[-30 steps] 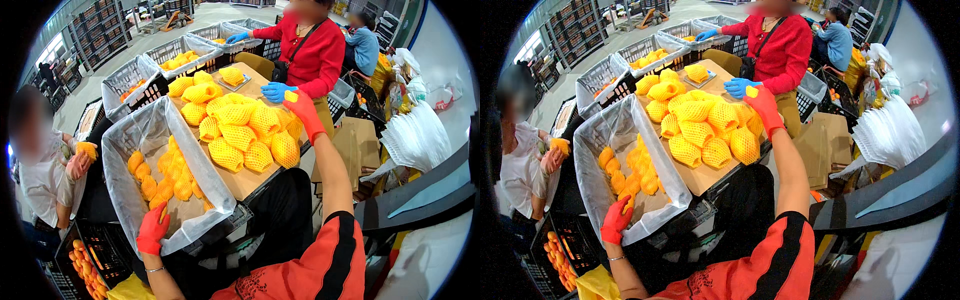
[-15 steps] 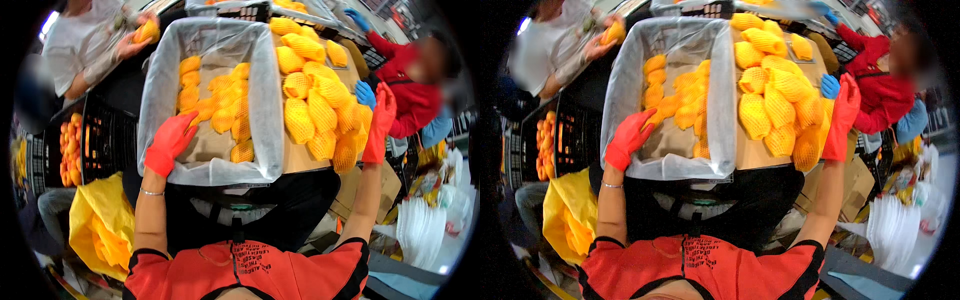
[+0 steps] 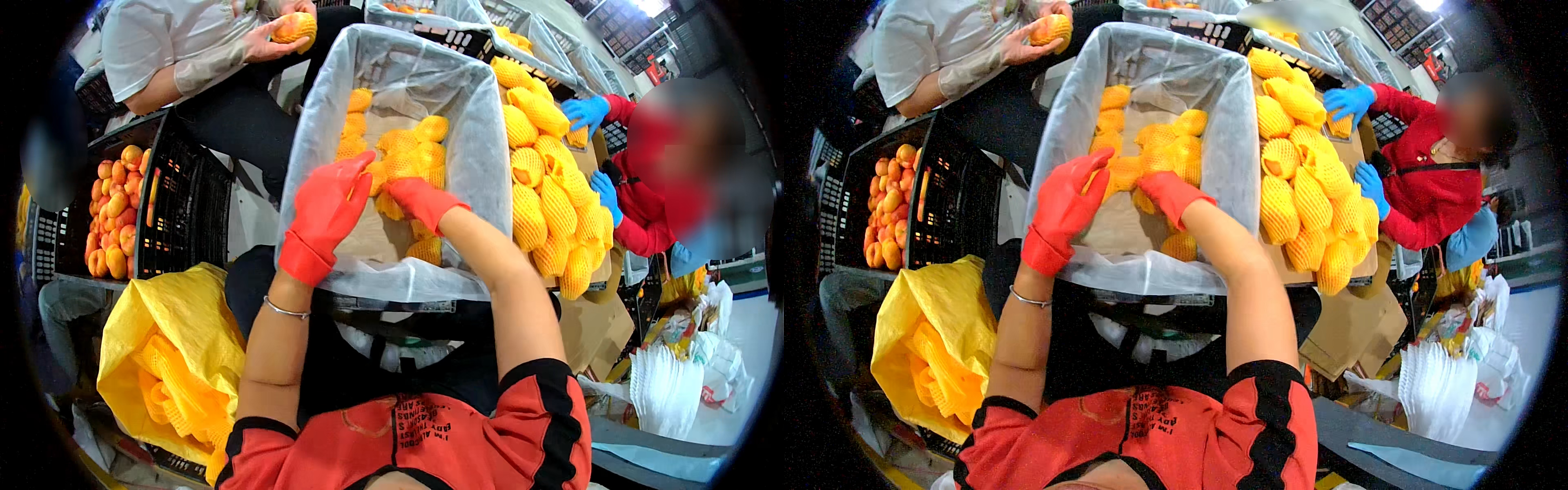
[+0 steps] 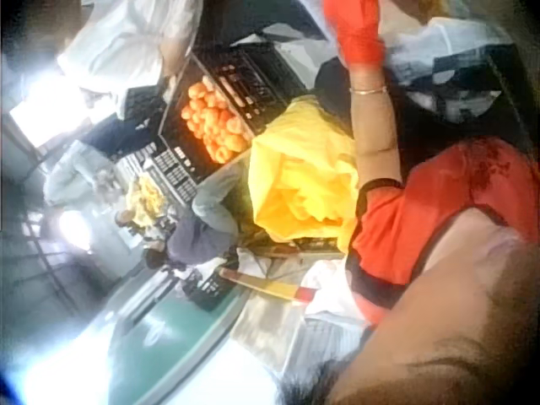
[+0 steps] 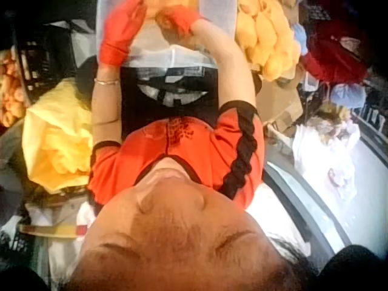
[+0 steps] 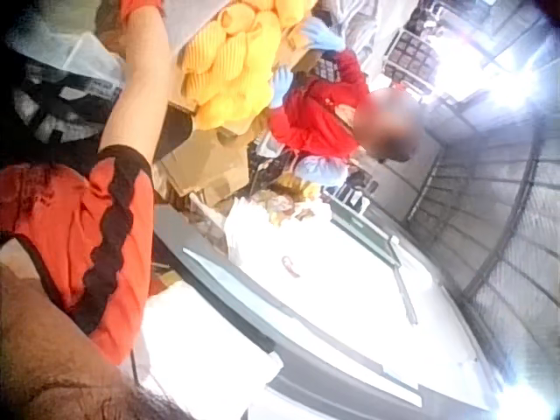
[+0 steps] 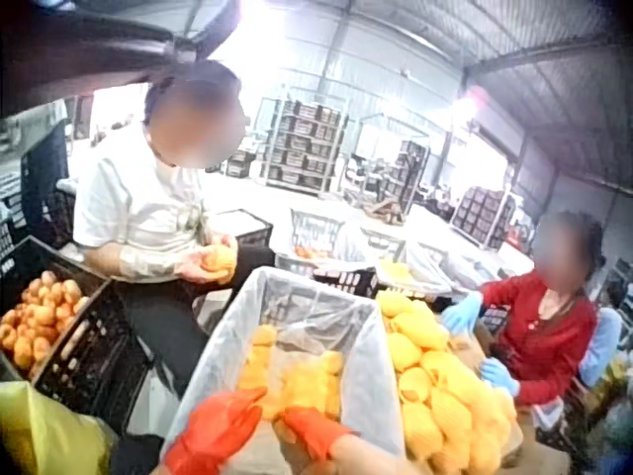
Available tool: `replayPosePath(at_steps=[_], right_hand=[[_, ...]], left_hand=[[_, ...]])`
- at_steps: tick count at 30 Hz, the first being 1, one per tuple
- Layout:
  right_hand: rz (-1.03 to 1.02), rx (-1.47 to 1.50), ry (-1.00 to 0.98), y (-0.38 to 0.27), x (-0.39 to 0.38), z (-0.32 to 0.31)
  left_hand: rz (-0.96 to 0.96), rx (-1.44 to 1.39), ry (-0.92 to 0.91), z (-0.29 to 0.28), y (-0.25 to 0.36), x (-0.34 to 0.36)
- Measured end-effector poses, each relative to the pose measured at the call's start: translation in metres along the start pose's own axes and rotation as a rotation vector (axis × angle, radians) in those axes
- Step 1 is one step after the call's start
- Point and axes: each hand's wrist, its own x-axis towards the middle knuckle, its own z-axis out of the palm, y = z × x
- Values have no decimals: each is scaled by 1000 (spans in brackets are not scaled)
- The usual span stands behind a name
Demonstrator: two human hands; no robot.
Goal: The person sorts fruit by picking them from a central crate, placing them into yellow foam protective sleeves, and then depositing them into a separate bin.
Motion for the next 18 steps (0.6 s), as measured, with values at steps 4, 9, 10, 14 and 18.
replayPosePath(at_steps=[4,9,10,14,18], right_hand=[[-682,-1226,101,16,20,22],[-300,-612,-183,-17,8,65],[-296,-374,-254,-11,3,64],[-258,384,-436,6,-1,58],[64,606,-198,-7,-18,44]], left_hand=[[-131,-204,14,-17,-11,-9],[-153,-98,-87,-28,-19,-23],[-156,-115,-98,-28,-13,-20],[-132,-149,0,-22,-5,-14],[-125,-219,124,-19,-6,-13]])
